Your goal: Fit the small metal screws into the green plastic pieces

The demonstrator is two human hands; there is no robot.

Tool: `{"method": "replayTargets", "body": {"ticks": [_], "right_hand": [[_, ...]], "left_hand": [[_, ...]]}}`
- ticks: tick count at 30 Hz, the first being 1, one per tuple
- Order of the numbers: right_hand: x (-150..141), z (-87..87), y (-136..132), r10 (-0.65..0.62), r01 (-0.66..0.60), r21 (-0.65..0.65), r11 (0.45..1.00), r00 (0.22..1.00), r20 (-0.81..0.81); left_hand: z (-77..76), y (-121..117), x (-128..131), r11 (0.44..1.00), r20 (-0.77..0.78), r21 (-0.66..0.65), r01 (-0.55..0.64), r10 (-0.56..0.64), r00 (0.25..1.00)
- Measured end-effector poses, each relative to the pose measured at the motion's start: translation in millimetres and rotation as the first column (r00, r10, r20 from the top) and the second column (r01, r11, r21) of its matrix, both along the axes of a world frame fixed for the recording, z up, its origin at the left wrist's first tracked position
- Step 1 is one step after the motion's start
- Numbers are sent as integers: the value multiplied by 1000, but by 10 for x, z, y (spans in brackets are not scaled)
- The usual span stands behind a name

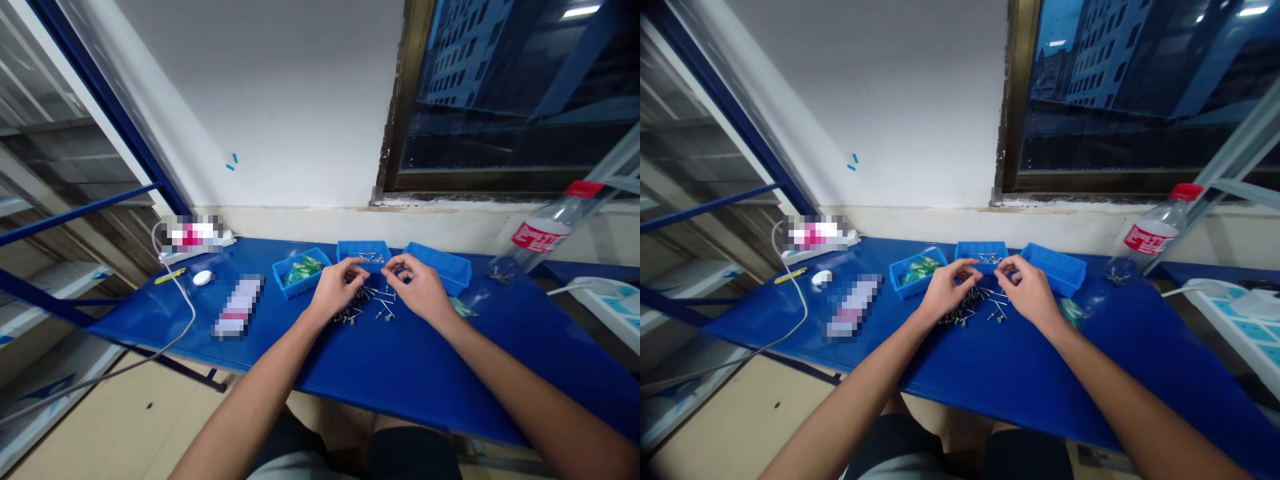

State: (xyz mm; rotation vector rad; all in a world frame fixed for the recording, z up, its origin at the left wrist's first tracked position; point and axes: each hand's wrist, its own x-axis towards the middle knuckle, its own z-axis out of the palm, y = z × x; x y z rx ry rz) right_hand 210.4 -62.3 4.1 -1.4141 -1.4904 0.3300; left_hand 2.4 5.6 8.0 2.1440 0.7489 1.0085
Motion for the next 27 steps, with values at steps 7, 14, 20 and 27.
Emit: {"method": "replayTargets", "body": {"ticks": [7,14,20,27], "right_hand": [[381,149,-6,-212,163,194,967,940,268],[459,116,175,-187,91,232,968,881,435],[303,132,300,-18,-101,182,978,828,560],[468,427,270,-50,-113,230,967,797,602]], "left_hand": [[23,76,-136,848,-257,501,-173,337,906],[-12,213,-118,744,-288,607,-279,533,795],[55,236,-88,811,-293,554,-188,401,868],[85,190,-137,796,-180,591,-134,292,939]]}}
